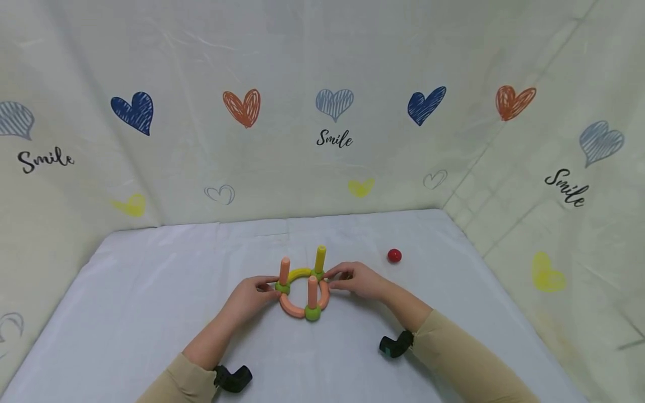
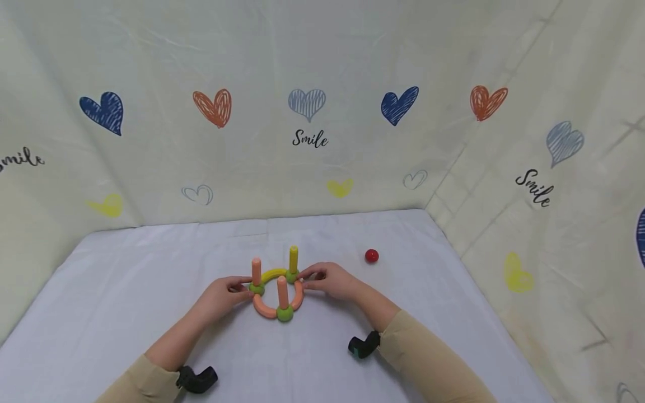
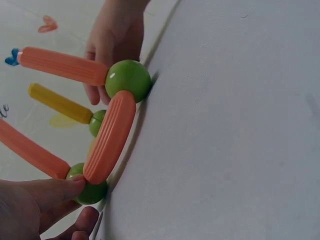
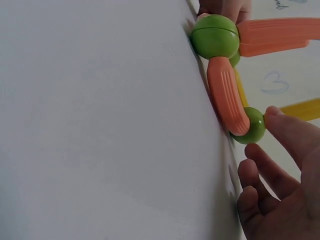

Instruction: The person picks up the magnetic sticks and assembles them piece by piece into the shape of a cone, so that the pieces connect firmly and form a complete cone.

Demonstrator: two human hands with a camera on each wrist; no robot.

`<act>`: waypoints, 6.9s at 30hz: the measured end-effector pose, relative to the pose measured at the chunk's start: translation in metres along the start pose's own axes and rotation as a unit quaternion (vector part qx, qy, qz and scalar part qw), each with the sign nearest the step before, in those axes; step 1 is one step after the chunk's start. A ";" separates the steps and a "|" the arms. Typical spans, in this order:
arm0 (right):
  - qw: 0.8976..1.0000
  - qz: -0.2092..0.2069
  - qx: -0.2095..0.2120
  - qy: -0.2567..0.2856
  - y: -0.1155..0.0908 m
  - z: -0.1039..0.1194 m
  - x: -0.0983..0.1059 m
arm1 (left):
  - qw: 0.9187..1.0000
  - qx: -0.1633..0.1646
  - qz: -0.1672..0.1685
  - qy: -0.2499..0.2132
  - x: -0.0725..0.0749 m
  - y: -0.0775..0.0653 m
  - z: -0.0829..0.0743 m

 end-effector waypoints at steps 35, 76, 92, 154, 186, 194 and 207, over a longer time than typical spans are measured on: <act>0.965 -0.182 -0.052 -0.182 -0.031 -0.066 0.128 | 1.000 0.004 0.001 -0.002 0.001 -0.001 0.001; 0.966 -0.201 0.038 -0.155 -0.009 0.008 0.088 | 1.000 0.009 0.002 0.001 0.002 -0.002 -0.001; 0.959 -0.204 0.159 -0.114 0.005 0.078 0.050 | 1.000 0.019 0.006 0.001 0.002 -0.001 0.000; 0.959 -0.159 0.206 -0.117 0.011 0.092 0.030 | 0.992 -0.028 -0.089 -0.082 0.008 -0.007 -0.036; 0.975 -0.080 0.183 -0.094 0.018 0.108 0.005 | 0.992 -0.051 -0.087 -0.076 0.002 -0.009 -0.046; 0.972 -0.094 0.198 -0.083 0.015 0.106 0.005 | 0.992 -0.052 -0.083 -0.074 0.003 -0.009 -0.045; 0.965 -0.171 0.183 -0.077 -0.009 0.086 0.015 | 0.985 -0.113 -0.083 -0.098 0.019 -0.003 -0.062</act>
Point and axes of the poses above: each hand's wrist, its own y-axis towards the middle knuckle, its own x-axis out of the back of the hand, z = x × y, the point moved 3 cm from there along y, towards the middle knuckle, and after that the axes turned 11 degrees about -z, right-handed, at the moved point
